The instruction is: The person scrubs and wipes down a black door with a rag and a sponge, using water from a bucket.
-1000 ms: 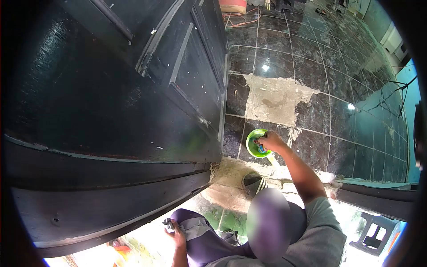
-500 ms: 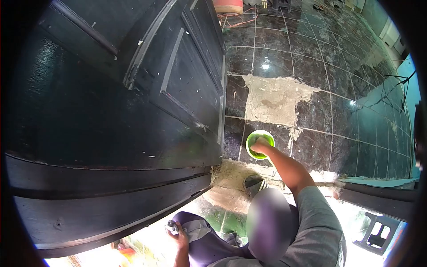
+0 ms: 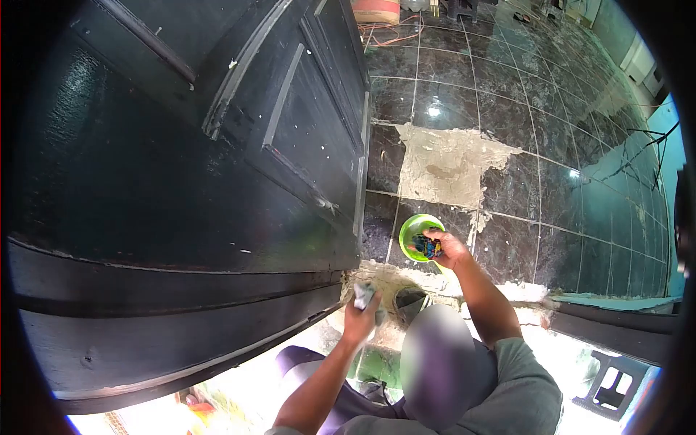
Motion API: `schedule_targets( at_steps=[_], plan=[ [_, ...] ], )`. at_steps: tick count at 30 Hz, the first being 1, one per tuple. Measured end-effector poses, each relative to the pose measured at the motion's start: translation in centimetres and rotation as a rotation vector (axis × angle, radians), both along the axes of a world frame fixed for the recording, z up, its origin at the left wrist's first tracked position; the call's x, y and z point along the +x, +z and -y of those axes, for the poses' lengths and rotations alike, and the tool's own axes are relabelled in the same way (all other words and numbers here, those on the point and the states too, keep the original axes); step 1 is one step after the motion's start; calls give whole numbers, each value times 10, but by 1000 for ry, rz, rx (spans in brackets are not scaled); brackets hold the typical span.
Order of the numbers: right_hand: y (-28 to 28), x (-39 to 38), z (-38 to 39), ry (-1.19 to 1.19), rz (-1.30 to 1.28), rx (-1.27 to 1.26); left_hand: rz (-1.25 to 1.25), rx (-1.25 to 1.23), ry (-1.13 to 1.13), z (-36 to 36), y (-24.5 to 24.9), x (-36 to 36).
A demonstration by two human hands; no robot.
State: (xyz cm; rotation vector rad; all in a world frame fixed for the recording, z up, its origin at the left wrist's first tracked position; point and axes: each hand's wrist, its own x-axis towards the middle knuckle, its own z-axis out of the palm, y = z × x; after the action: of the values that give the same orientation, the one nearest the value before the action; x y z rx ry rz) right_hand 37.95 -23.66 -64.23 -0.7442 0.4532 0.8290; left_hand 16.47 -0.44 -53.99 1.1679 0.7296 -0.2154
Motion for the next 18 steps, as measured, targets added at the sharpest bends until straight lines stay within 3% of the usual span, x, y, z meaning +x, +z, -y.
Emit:
schedule_targets(
  at_steps=[2,8,11,14,17,18],
  plan=[
    [-3,-5,-2,-5,1,37,-43,141,-42,13,12,31],
    [2,-9,-12,0,-33,58,23,42,45,32,44,34],
    [-48,-6,-16,-156,13,-24,-50,5,74,30,37,10],
    [-37,-3,-12,-46,29,25,-82,-16,61,24,27,-17],
    [-11,1,-19,-8,-14,-77,-123,-25,67,19,14,-47],
    [3,1,-23,18,109,-192,-158,-4,56,17,10,-57]
  ],
)
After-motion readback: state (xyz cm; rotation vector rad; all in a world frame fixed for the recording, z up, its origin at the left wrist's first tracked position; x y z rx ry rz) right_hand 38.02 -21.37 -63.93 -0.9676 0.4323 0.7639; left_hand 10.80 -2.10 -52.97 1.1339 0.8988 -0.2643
